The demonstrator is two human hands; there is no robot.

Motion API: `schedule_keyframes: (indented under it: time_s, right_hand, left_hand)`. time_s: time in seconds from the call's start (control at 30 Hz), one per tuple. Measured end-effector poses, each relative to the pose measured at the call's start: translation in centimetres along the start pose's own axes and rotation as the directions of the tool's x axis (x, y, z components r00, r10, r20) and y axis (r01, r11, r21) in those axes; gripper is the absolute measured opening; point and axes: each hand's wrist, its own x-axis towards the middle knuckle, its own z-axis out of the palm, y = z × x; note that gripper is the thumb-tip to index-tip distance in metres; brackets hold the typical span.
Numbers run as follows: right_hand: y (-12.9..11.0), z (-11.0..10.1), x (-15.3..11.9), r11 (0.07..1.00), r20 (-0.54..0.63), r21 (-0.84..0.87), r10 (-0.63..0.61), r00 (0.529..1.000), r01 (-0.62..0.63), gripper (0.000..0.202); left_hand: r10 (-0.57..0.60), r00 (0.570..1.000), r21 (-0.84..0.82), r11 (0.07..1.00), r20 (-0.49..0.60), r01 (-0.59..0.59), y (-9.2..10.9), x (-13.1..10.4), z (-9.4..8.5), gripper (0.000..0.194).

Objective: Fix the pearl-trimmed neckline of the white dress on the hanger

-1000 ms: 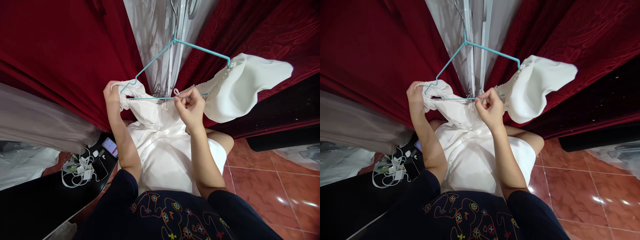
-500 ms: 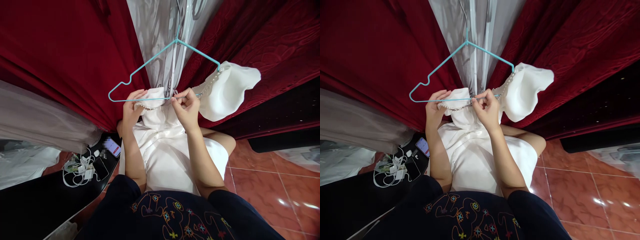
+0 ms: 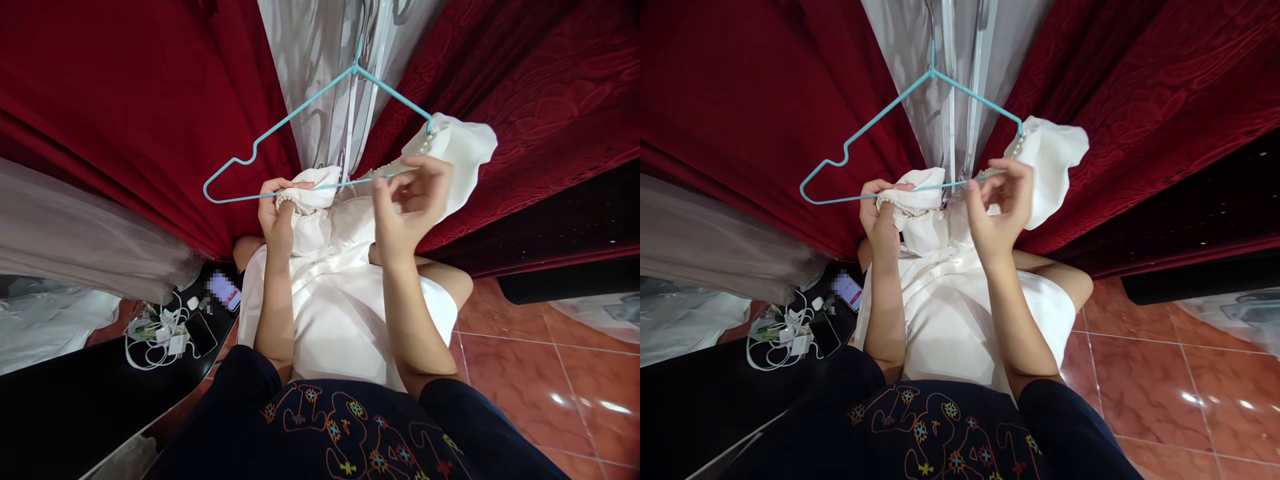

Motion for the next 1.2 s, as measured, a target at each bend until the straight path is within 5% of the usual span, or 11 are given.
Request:
schedule_keyframes:
  time_s: [0.1,0.17,0.23,0.33,0.6,0.77,0.97,1.2]
  right_hand:
    - [0.7,-1.3,1.2,0.972,-0.147,-0.184,-0.177,0.973,0.149,0.049]
    - [1.6,-2.1,2.1,0.932,-0.123,-0.277,-0.276,0.953,0.234,0.059]
    - [2.4,-2.5,3.1,0.912,-0.076,-0.294,-0.320,0.944,0.286,0.048]
    - [3.5,-2.8,4.6,0.919,-0.087,-0.270,-0.320,0.944,0.287,0.026]
    - [6.2,-5.1,10.0,0.908,-0.140,-0.346,-0.298,0.944,0.236,0.011]
    - [9.9,-8.5,12.3,0.927,-0.229,-0.340,-0.245,0.942,0.159,0.031]
    - [12.6,-9.5,8.4,0.950,-0.304,-0.292,-0.202,0.931,0.111,0.020]
    - [8.5,-5.8,0.6,0.989,-0.353,-0.126,-0.112,0.929,0.071,0.046]
  left_hand:
    - [-0.001,1.000,-0.005,1.000,-0.009,0.001,0.4,-0.1,0.0,0.035]
    - [0.010,1.000,-0.014,1.000,-0.014,-0.010,0.5,-0.2,0.1,0.034]
    - [0.031,0.999,-0.033,0.999,-0.011,-0.031,0.5,-0.1,0.0,0.033]
    - [0.051,0.999,-0.051,0.997,0.007,-0.050,0.5,0.0,-0.1,0.032]
    - [0.063,0.997,-0.058,0.996,0.037,-0.060,0.8,-0.3,0.4,0.036]
    - [0.047,0.999,-0.048,0.998,0.017,-0.046,1.2,0.0,0.0,0.037]
    - [0.042,0.998,-0.089,0.995,0.049,-0.037,-0.4,0.4,-0.3,0.039]
    - [0.011,1.000,-0.051,0.999,-0.011,-0.012,-0.6,0.3,0.0,0.034]
